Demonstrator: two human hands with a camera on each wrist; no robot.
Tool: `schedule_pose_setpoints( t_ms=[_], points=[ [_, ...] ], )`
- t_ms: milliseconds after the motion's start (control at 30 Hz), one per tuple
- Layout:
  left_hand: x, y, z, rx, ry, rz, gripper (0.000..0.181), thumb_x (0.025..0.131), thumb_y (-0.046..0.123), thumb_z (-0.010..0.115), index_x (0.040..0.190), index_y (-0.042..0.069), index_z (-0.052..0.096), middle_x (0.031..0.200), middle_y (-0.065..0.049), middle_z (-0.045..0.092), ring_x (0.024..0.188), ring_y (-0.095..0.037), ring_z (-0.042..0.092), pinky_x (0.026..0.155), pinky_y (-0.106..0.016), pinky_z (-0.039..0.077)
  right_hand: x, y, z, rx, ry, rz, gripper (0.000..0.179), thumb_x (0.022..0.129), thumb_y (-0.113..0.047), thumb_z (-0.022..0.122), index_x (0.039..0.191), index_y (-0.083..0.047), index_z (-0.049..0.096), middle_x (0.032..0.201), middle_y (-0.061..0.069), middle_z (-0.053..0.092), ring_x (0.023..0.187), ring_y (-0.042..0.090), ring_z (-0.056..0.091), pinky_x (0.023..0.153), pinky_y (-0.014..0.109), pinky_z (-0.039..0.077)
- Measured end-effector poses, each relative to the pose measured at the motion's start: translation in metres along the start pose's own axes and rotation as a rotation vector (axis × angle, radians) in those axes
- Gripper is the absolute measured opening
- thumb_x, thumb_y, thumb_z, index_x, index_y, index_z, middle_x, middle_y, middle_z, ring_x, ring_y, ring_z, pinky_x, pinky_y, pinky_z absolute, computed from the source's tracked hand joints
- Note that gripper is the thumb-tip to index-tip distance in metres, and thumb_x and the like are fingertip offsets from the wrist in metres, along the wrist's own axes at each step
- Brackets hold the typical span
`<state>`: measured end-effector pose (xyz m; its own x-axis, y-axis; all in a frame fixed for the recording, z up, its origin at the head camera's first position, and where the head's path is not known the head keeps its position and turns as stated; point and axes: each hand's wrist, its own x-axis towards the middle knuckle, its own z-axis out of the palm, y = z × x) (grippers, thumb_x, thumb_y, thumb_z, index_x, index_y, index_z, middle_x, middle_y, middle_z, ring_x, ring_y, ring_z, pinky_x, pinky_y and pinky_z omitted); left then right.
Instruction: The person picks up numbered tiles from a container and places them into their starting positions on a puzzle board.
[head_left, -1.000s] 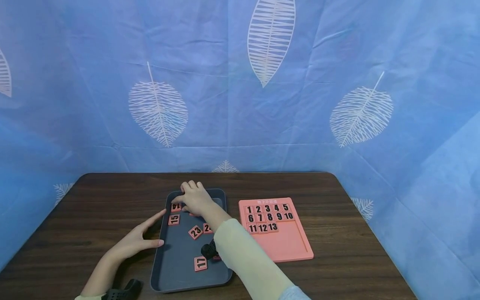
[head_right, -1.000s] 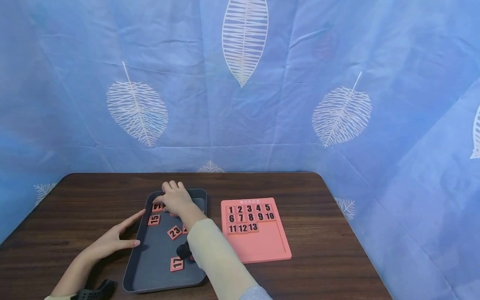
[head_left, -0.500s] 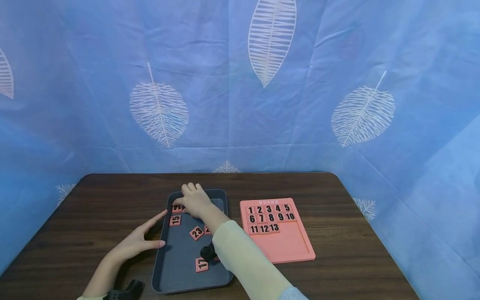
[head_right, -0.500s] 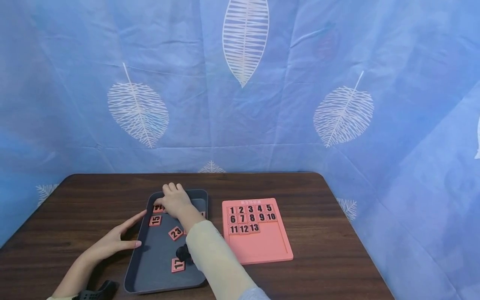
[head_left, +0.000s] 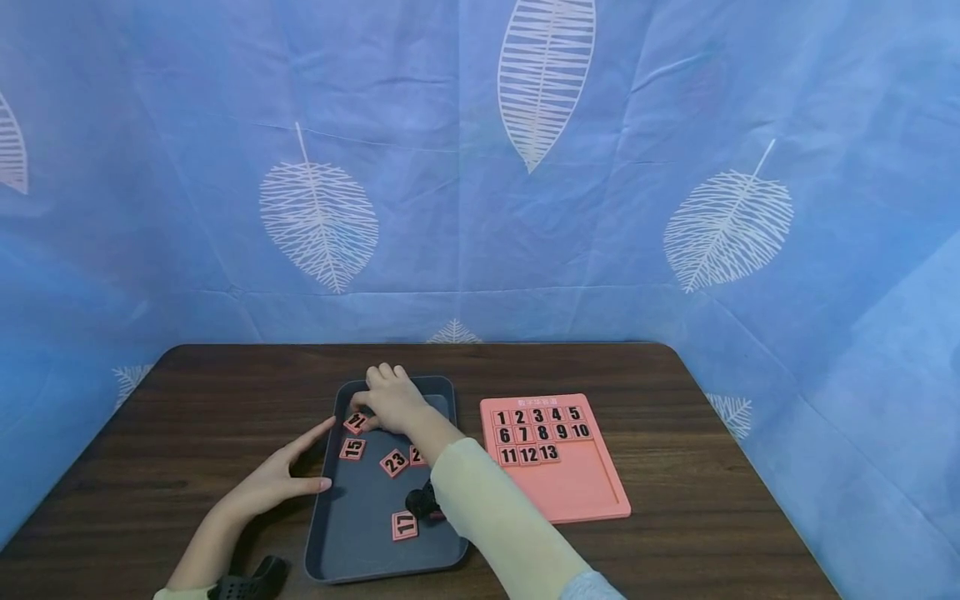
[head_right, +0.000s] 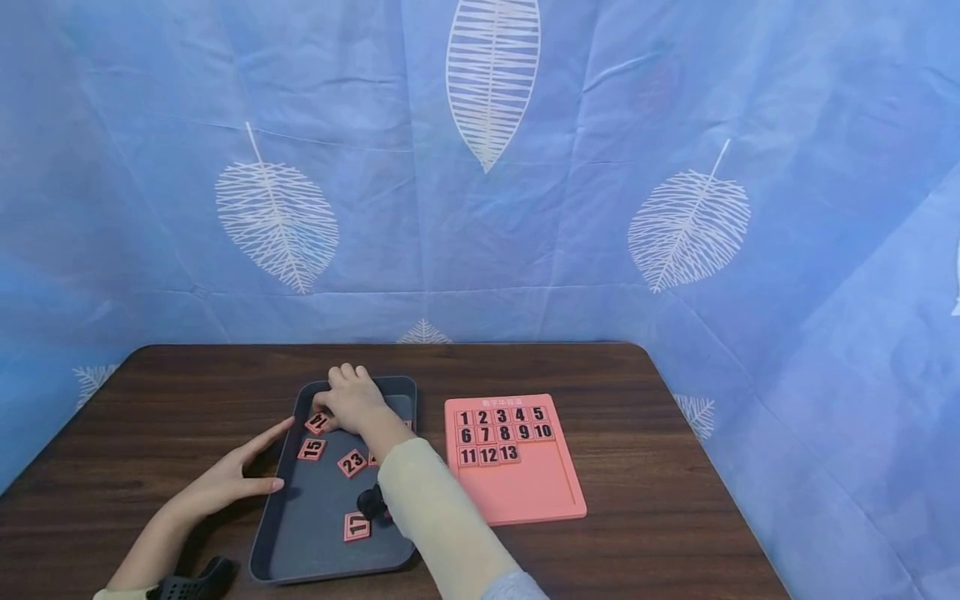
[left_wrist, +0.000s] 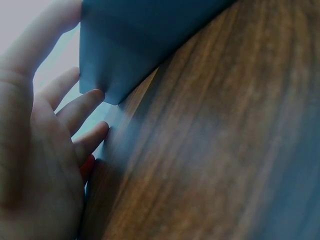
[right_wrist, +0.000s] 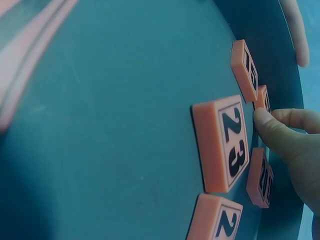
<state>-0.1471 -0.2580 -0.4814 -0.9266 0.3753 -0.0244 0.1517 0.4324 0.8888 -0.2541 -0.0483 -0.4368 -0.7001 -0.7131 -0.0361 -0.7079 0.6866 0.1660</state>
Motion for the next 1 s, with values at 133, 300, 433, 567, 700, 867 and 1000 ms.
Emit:
schedule_pose_setpoints(
  t_ms=[133,300,433,567,700,867,1000],
  points=[
    [0.001,-0.001,0.000,-0.005,-0.007,-0.003,0.083,0.088,0.025,0.071,0.154,0.018,0.022,0.156,-0.020,0.016,0.138,-0.050,0.012,0.093,-0.076,0.021,-0.002,0.002,0.000,0.007,-0.011,-0.005,0.034,0.083,-0.063,0.056,0.112,-0.045,0.061,0.103,-0.007,0.037,0.095,0.014,0.031,0.081,0.031,0.025],
    [0.001,-0.001,0.001,0.010,-0.005,-0.001,0.083,0.088,0.026,0.071,0.154,0.019,0.022,0.156,-0.019,0.016,0.138,-0.050,0.012,0.093,-0.075,0.022,-0.006,0.003,0.001,0.041,0.002,-0.005,0.034,0.081,-0.063,0.059,0.108,-0.044,0.064,0.104,-0.006,0.040,0.095,0.014,0.032,0.081,0.031,0.026],
    [0.000,-0.001,0.001,0.015,-0.001,-0.002,0.083,0.087,0.026,0.071,0.154,0.020,0.022,0.156,-0.020,0.016,0.138,-0.050,0.013,0.093,-0.075,0.021,-0.011,0.007,0.001,0.083,0.024,0.024,0.032,0.077,-0.064,0.063,0.100,-0.042,0.066,0.102,-0.006,0.040,0.095,0.014,0.032,0.080,0.031,0.025],
    [0.000,0.001,0.001,0.022,0.003,-0.001,0.084,0.087,0.026,0.072,0.154,0.019,0.022,0.155,-0.020,0.017,0.138,-0.049,0.014,0.094,-0.075,0.021,-0.018,0.011,-0.006,0.103,0.062,0.071,0.032,0.074,-0.066,0.064,0.092,-0.039,0.067,0.101,-0.007,0.038,0.095,0.014,0.031,0.079,0.031,0.024],
    [0.000,0.001,0.000,0.018,0.005,0.002,0.084,0.087,0.025,0.072,0.154,0.017,0.023,0.155,-0.020,0.019,0.137,-0.049,0.016,0.094,-0.074,0.023,-0.025,0.013,-0.018,0.125,0.115,0.097,0.033,0.073,-0.066,0.065,0.085,-0.035,0.066,0.098,-0.006,0.037,0.094,0.015,0.031,0.078,0.032,0.024],
    [-0.001,0.001,0.001,0.013,0.007,0.013,0.083,0.087,0.024,0.072,0.154,0.018,0.024,0.155,-0.020,0.020,0.137,-0.049,0.017,0.094,-0.074,0.023,-0.036,0.015,-0.037,0.154,0.195,0.123,0.034,0.072,-0.064,0.069,0.076,-0.032,0.060,0.094,-0.005,0.034,0.090,0.015,0.029,0.076,0.032,0.022],
    [0.000,0.002,0.001,0.014,0.012,0.012,0.083,0.087,0.024,0.072,0.154,0.017,0.024,0.155,-0.021,0.020,0.137,-0.050,0.017,0.094,-0.075,0.022,-0.047,0.016,-0.049,0.177,0.266,0.143,0.037,0.071,-0.064,0.071,0.073,-0.029,0.057,0.092,-0.005,0.033,0.087,0.015,0.029,0.075,0.032,0.022]
  ],
)
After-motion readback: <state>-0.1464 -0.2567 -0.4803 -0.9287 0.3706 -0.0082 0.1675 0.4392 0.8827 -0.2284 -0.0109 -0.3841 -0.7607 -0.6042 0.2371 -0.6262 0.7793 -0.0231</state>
